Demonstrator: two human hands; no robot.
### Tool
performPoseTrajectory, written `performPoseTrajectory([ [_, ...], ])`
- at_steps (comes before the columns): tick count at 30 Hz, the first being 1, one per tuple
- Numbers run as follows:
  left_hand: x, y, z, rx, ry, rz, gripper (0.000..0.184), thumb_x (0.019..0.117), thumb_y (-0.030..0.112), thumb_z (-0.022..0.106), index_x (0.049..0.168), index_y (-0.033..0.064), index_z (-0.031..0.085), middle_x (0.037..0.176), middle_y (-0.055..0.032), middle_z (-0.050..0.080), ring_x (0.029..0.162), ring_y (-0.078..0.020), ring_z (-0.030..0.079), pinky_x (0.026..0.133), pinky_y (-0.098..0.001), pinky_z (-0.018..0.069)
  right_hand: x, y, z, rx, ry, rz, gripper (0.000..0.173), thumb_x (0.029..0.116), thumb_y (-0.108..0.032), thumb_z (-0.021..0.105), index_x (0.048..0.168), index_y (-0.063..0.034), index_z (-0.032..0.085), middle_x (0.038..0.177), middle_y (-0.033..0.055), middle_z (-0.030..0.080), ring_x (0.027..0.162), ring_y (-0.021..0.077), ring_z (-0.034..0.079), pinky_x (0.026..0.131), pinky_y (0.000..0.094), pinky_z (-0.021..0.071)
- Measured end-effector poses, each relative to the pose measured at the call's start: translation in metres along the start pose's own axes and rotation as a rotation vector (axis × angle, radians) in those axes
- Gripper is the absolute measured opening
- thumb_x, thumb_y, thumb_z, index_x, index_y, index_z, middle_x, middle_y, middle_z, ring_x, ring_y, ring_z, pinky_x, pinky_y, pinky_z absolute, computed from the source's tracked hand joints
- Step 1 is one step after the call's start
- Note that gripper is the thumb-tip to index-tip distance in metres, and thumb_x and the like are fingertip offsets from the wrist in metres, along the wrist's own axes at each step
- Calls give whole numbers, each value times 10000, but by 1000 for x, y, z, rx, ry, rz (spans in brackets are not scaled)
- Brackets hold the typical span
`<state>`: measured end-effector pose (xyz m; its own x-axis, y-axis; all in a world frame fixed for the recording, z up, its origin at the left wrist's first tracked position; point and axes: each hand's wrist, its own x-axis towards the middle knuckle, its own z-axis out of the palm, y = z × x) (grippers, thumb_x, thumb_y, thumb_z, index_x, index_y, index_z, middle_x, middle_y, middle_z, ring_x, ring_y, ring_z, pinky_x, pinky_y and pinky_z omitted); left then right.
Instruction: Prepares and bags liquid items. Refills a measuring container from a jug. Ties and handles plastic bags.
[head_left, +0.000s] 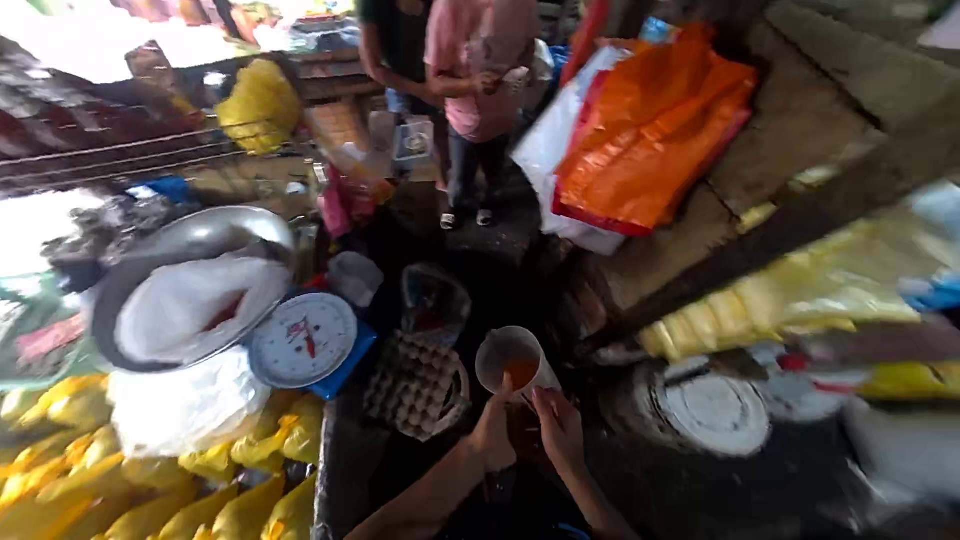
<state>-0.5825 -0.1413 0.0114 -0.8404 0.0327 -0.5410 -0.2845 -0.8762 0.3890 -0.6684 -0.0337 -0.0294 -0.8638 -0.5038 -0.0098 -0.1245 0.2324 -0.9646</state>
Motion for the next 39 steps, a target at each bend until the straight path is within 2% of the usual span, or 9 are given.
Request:
performPoseTrajectory([
  [7, 75, -122, 64, 373, 224, -371, 305, 1051, 323, 459, 1066, 63, 619, 862, -103, 679, 770, -218, 677, 675, -420, 585, -108, 54, -137, -615, -24, 280, 564, 1026, -607, 404, 1180, -185, 744, 1346, 69, 666, 1333, 336, 534, 1103, 583, 416],
  [11, 111, -214, 69, 693, 150, -577, 299, 1037, 247, 468, 1240, 40, 538, 1069, -150, 659, 853, -242, 655, 724, -430, 571, -211, 83, -245, -597, 311, 646, 544, 1016, -613, 423, 1270, -225, 707, 1361, 85, 651, 1331, 336, 543, 1108, 592, 421],
  [16, 127, -310, 85, 1102, 175, -692, 234, 1015, 252, 526, 1112, 43, 572, 878, -105, 586, 721, -213, 583, 631, -407, 534, -398, 146, -370, -603, 958, 1027, 493, 1014, -532, 517, 1251, -145, 710, 1292, 159, 668, 1238, 401, 593, 1020, 633, 482],
  [21, 136, -385, 115, 1276, 113, -792, 212, 1045, 228, 494, 1130, 51, 572, 880, -89, 594, 684, -176, 564, 595, -341, 503, -510, 232, -436, -457, 1069, 1362, 687, 977, -647, 508, 1306, -58, 638, 1345, 298, 587, 1267, 529, 530, 973, 735, 442],
  [25, 154, -426, 118, 1329, 67, -775, 171, 1021, 202, 517, 924, 76, 580, 692, -17, 528, 502, -98, 440, 463, -252, 386, -511, 265, -448, -45, 1029, 1414, 804, 985, -711, 439, 1316, -1, 620, 1193, 293, 667, 1079, 454, 665, 933, 660, 516],
  [28, 175, -450, 115, 1398, 7, -751, 216, 1034, 247, 528, 966, 57, 605, 729, -23, 525, 531, -102, 436, 497, -265, 402, -504, 279, -444, 82, 1082, 1406, 805, 969, -720, 470, 1259, 11, 642, 1088, 267, 676, 941, 400, 676, 864, 602, 540],
  [33, 209, -468, 111, 1626, -115, -713, 388, 1056, 387, 499, 1083, 19, 620, 898, -120, 562, 739, -214, 516, 682, -422, 469, -465, 270, -415, 97, 991, 1428, 787, 963, -728, 477, 1183, 5, 658, 977, 222, 685, 841, 345, 682, 790, 547, 568],
  [37, 227, -462, 113, 1562, -86, -662, 448, 1042, 325, 517, 1341, -6, 556, 1361, -254, 566, 1206, -366, 570, 979, -579, 471, -416, 260, -386, 404, 907, 1338, 693, 1016, -638, 478, 1143, 21, 649, 864, 120, 702, 649, 190, 661, 608, 356, 577],
  [39, 240, -461, 105, 1596, -48, -624, 446, 1040, 325, 528, 1292, -37, 587, 1329, -272, 585, 1224, -380, 575, 1007, -593, 466, -387, 259, -370, 510, 783, 1315, 677, 1045, -599, 446, 1141, 39, 653, 883, 117, 730, 655, 174, 666, 617, 339, 571],
])
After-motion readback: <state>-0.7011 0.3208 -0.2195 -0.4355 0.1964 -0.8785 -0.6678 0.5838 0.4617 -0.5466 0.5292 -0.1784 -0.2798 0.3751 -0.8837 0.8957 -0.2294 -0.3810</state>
